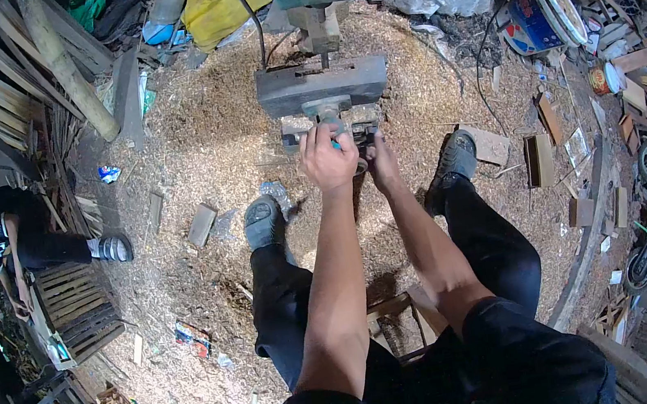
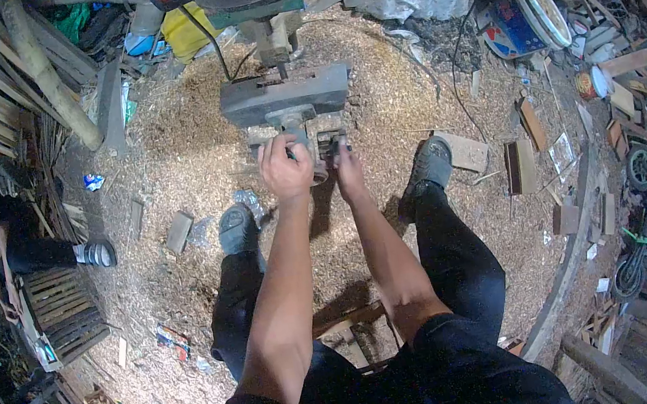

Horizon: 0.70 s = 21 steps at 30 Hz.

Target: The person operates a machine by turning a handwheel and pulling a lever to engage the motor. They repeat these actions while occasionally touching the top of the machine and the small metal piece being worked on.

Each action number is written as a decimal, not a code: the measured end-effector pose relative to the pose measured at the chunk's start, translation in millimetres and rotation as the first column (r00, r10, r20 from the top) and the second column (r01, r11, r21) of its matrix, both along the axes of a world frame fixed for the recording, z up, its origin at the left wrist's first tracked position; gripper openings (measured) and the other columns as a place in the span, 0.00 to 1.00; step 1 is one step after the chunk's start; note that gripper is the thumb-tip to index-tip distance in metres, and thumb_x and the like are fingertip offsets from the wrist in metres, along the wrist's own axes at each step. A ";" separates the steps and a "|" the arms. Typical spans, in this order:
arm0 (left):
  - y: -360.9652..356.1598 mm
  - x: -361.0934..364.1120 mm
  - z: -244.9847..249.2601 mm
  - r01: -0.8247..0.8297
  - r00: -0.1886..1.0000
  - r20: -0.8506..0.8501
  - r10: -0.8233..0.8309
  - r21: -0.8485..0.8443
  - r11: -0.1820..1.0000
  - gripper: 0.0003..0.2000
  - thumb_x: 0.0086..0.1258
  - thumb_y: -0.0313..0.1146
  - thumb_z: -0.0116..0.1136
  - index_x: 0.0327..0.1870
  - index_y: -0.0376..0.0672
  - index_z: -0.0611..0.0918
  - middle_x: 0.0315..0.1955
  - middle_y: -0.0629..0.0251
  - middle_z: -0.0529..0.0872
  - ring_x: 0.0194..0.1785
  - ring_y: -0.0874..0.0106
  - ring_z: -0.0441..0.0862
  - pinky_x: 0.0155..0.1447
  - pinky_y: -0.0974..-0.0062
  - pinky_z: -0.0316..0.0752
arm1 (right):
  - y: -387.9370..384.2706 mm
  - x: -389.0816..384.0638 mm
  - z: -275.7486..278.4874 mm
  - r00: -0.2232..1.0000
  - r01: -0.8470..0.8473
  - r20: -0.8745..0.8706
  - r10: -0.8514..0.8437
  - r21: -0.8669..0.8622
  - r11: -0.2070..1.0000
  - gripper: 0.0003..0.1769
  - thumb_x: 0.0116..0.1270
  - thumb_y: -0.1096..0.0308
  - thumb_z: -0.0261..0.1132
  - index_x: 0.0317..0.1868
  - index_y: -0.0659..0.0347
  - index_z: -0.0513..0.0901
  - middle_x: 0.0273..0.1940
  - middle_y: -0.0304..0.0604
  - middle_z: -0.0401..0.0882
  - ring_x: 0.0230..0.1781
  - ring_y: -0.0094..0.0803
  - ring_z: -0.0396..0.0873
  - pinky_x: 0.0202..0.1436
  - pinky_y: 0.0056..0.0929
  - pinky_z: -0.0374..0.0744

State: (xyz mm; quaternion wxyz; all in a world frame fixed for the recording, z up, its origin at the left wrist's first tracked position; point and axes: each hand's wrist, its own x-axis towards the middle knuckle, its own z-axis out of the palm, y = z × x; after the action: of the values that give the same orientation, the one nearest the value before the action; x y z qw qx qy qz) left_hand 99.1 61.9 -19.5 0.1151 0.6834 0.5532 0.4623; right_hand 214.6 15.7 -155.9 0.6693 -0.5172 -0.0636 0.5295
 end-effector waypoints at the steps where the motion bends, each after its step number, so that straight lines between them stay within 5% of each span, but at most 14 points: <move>1: -0.2 -0.2 0.1 0.000 1.000 0.002 0.000 0.002 1.000 0.07 0.56 0.31 0.53 0.31 0.42 0.83 0.30 0.57 0.85 0.36 0.52 0.80 0.48 0.57 0.75 | -0.1 -1.4 3.3 0.940 0.061 -0.340 -0.019 0.114 0.992 0.26 0.75 0.53 0.63 0.55 0.70 0.73 0.38 0.50 0.83 0.35 0.40 0.84 0.42 0.36 0.84; 4: -1.7 -1.2 2.4 -0.004 1.000 -0.001 0.004 0.004 1.000 0.07 0.56 0.32 0.54 0.31 0.42 0.83 0.30 0.57 0.85 0.36 0.52 0.80 0.47 0.57 0.75 | 3.6 1.7 -5.0 0.982 0.033 -0.181 -0.047 -0.079 0.996 0.28 0.77 0.51 0.58 0.59 0.71 0.73 0.43 0.50 0.83 0.38 0.42 0.84 0.45 0.39 0.84; 6: -1.3 0.4 1.2 -0.012 1.000 0.000 0.012 0.006 1.000 0.07 0.56 0.32 0.54 0.31 0.42 0.82 0.30 0.57 0.84 0.36 0.52 0.80 0.46 0.57 0.75 | 5.5 9.6 -8.6 0.983 -0.088 0.129 0.128 -0.280 0.956 0.29 0.73 0.51 0.64 0.56 0.71 0.71 0.43 0.53 0.82 0.43 0.43 0.84 0.46 0.41 0.81; 8: 1.1 0.4 -0.9 -0.010 1.000 0.010 0.010 0.011 1.000 0.07 0.56 0.33 0.54 0.30 0.43 0.82 0.30 0.58 0.84 0.36 0.53 0.80 0.45 0.56 0.76 | 3.1 0.0 -8.4 0.621 0.066 0.755 0.210 -0.318 0.946 0.31 0.69 0.51 0.68 0.54 0.72 0.70 0.40 0.52 0.81 0.40 0.40 0.83 0.42 0.40 0.80; 9: 1.6 0.8 -2.4 -0.008 1.000 0.015 0.007 0.014 1.000 0.07 0.56 0.34 0.54 0.30 0.44 0.82 0.30 0.59 0.84 0.35 0.53 0.80 0.44 0.56 0.76 | 0.0 -3.5 -4.3 0.292 0.145 0.925 0.241 -0.292 0.945 0.33 0.67 0.51 0.70 0.54 0.72 0.69 0.39 0.51 0.81 0.38 0.39 0.83 0.40 0.39 0.79; 10: 2.3 1.3 -3.4 -0.004 1.000 0.016 0.004 0.024 1.000 0.06 0.56 0.33 0.54 0.30 0.43 0.82 0.30 0.59 0.84 0.36 0.53 0.80 0.44 0.56 0.76 | -2.9 -2.4 1.2 0.195 0.158 0.946 0.260 -0.292 0.943 0.35 0.65 0.52 0.72 0.54 0.72 0.66 0.39 0.51 0.81 0.35 0.39 0.82 0.39 0.38 0.79; 13: -1.4 0.7 0.3 -0.009 1.000 0.015 0.008 0.024 1.000 0.06 0.56 0.32 0.54 0.30 0.43 0.82 0.30 0.59 0.84 0.36 0.53 0.80 0.44 0.57 0.76 | 1.0 -7.3 -15.0 0.716 0.112 0.695 0.058 -0.196 0.974 0.33 0.68 0.55 0.69 0.56 0.74 0.65 0.39 0.52 0.81 0.35 0.39 0.82 0.40 0.39 0.79; 15: -1.7 1.7 4.1 -0.024 1.000 0.013 0.024 -0.001 1.000 0.06 0.56 0.32 0.54 0.30 0.43 0.82 0.29 0.59 0.84 0.36 0.53 0.80 0.45 0.57 0.76 | -1.2 -11.3 -2.7 0.956 0.121 0.281 -0.080 -0.129 0.984 0.29 0.74 0.54 0.63 0.56 0.76 0.69 0.40 0.55 0.82 0.37 0.42 0.83 0.43 0.39 0.82; 17: -1.6 1.9 5.2 -0.032 0.999 0.004 0.032 0.015 0.999 0.06 0.56 0.31 0.54 0.30 0.43 0.82 0.29 0.59 0.84 0.36 0.53 0.80 0.45 0.57 0.76 | -6.3 -4.2 -1.5 0.965 0.055 -0.257 -0.060 -0.027 0.998 0.29 0.76 0.51 0.60 0.56 0.75 0.71 0.41 0.54 0.82 0.38 0.42 0.84 0.45 0.37 0.84; 21: -1.3 0.8 3.2 -0.023 1.000 -0.004 0.023 -0.012 1.000 0.06 0.55 0.31 0.54 0.30 0.43 0.82 0.30 0.59 0.84 0.36 0.53 0.80 0.45 0.57 0.76 | -2.3 -5.1 -0.7 0.956 0.089 -0.278 -0.099 -0.048 0.995 0.29 0.75 0.47 0.60 0.51 0.72 0.75 0.42 0.53 0.82 0.41 0.42 0.84 0.47 0.39 0.83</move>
State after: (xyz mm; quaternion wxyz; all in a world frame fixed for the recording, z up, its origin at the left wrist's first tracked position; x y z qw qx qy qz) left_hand 99.9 60.6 -16.3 0.1127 0.6771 0.5640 0.4591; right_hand 209.5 13.4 -156.6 0.6868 -0.4513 0.0656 0.5660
